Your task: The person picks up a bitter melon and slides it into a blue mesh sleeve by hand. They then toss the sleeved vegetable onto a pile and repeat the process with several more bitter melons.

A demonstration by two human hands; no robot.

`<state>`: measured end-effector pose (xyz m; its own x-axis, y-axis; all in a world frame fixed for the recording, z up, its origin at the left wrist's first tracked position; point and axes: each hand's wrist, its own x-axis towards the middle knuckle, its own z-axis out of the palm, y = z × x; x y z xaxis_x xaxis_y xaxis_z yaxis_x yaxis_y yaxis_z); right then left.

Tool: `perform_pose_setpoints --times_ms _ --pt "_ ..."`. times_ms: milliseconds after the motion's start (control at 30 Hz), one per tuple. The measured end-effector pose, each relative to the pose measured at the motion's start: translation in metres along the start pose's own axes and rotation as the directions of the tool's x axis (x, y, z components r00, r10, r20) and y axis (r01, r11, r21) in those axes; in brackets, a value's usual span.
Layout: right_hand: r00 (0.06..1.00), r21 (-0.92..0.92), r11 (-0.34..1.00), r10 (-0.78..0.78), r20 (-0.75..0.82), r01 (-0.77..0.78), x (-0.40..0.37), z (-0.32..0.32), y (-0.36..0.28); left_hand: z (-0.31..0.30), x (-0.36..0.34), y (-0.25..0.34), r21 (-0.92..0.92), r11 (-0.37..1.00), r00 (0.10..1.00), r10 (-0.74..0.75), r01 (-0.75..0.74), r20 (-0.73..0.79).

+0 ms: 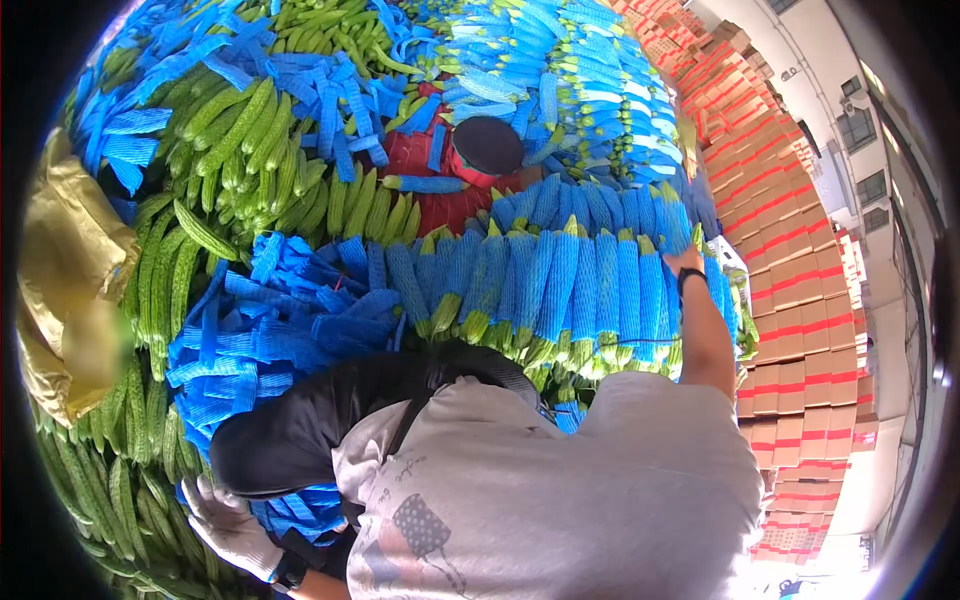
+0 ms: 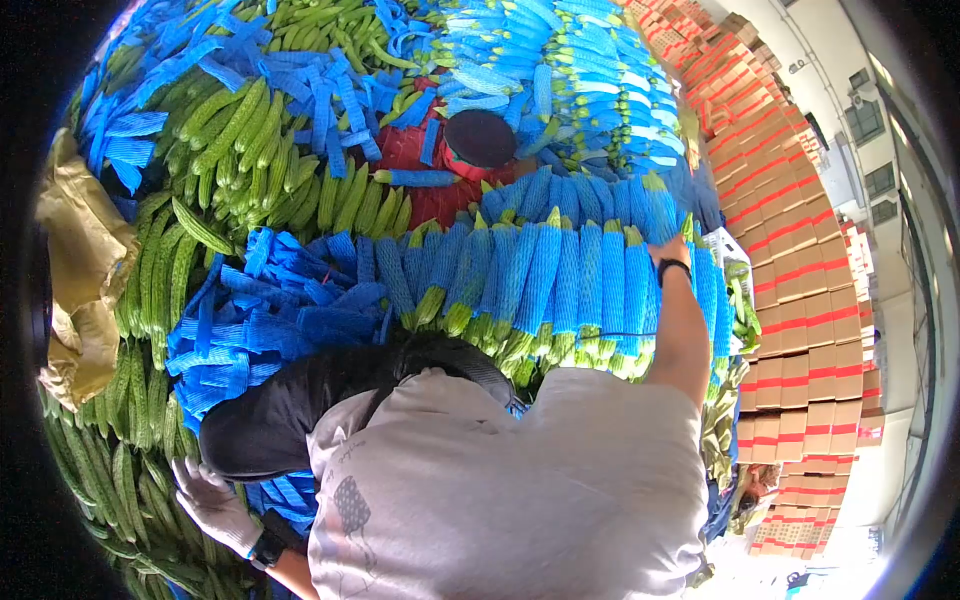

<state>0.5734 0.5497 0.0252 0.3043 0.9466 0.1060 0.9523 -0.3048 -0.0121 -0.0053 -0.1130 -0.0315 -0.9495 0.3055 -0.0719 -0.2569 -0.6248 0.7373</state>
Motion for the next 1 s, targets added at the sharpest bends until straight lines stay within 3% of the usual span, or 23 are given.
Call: perform_pose_setpoints --times_ms 67,100,167,233,300,367,400,433,467,500,533,600,667,700,767,800,900,933,967,1000 --pt "0.963 -0.12 0.986 0.142 0.229 -0.117 0.003 0.018 0.035 0.015 -0.003 -0.002 0.036 0.999 0.986 0.041 -0.036 -0.163" --pt "0.857 -0.385 0.922 0.22 0.465 -0.028 0.005 0.023 0.042 0.018 -0.008 0.001 0.059 0.996 0.963 0.079 -0.066 -0.258" --pt "0.745 -0.507 0.841 0.213 0.632 0.189 -0.005 0.038 0.031 -0.02 -0.016 0.001 0.244 0.967 0.989 0.102 -0.073 -0.107" --pt "0.77 -0.572 0.765 0.163 0.617 0.297 -0.007 0.038 -0.001 0.011 -0.021 0.005 0.191 0.98 0.972 0.091 -0.049 -0.219" --pt "0.861 -0.668 0.676 0.099 0.499 0.31 -0.005 0.019 -0.054 0.031 -0.028 0.016 0.064 0.996 0.947 0.075 -0.058 -0.313" --pt "0.922 -0.666 0.648 -0.167 0.348 0.369 -0.005 0.003 -0.132 0.032 -0.033 0.024 -0.057 0.993 0.924 0.077 -0.106 -0.374" --pt "0.864 -0.576 0.646 -0.404 0.299 0.501 -0.004 0.005 -0.174 0.024 -0.036 0.025 -0.076 0.99 0.914 0.08 -0.12 -0.398" --pt "0.695 -0.39 0.59 -0.684 0.224 0.707 -0.001 0.024 -0.23 0.013 -0.036 0.026 -0.109 0.983 0.904 0.087 -0.146 -0.418" --pt "0.447 -0.261 0.405 -0.886 0.122 0.876 -0.004 0.04 -0.287 0.004 -0.04 0.025 -0.144 0.974 0.898 0.099 -0.176 -0.429" --pt "0.095 -0.054 0.095 -0.996 0.0 0.994 -0.014 0.07 -0.352 -0.004 -0.045 0.025 -0.18 0.962 0.891 0.109 -0.206 -0.44" --pt "-0.017 0.24 -0.001 -0.998 0.064 0.971 -0.098 0.046 -0.417 -0.011 -0.052 0.024 -0.142 0.961 0.86 0.139 -0.237 -0.491" --pt "-0.284 0.683 -0.209 -0.959 -0.002 0.7 -0.228 0.061 -0.514 -0.014 -0.069 0.026 -0.12 0.947 0.817 0.186 -0.296 -0.546" --pt "-0.528 0.704 -0.321 -0.844 0.09 0.633 -0.37 0.045 -0.569 -0.017 -0.089 0.029 -0.078 0.938 0.756 0.221 -0.338 -0.616" --pt "-0.678 0.674 -0.482 -0.734 0.039 0.56 -0.427 0.043 -0.585 -0.019 -0.102 0.032 -0.061 0.931 0.717 0.234 -0.359 -0.656" --pt "-0.775 0.58 -0.601 -0.626 0.085 0.549 -0.523 0.048 -0.606 -0.019 -0.126 0.039 -0.017 0.917 0.639 0.263 -0.398 -0.722" --pt "-0.82 0.288 -0.785 -0.572 0.001 0.548 -0.559 0.058 -0.61 -0.017 -0.138 0.043 0.008 0.909 0.598 0.281 -0.416 -0.751" --pt "-0.869 -0.014 -0.872 -0.49 0.07 0.49 -0.634 0.094 -0.632 -0.015 -0.17 0.047 0.102 0.89 0.474 0.33 -0.444 -0.816" --pt "-0.885 -0.062 -0.885 -0.453 -0.106 0.461 -0.645 0.15 -0.656 -0.015 -0.177 0.047 0.128 0.886 0.441 0.342 -0.447 -0.829" --pt "-0.805 0.315 -0.771 -0.592 -0.033 0.554 -0.65 0.242 -0.698 -0.015 -0.183 0.047 0.138 0.883 0.416 0.343 -0.449 -0.842" --pt "-0.701 0.635 -0.523 -0.712 0.041 0.568 -0.657 0.319 -0.732 -0.014 -0.186 0.047 0.133 0.879 0.4 0.337 -0.458 -0.852"
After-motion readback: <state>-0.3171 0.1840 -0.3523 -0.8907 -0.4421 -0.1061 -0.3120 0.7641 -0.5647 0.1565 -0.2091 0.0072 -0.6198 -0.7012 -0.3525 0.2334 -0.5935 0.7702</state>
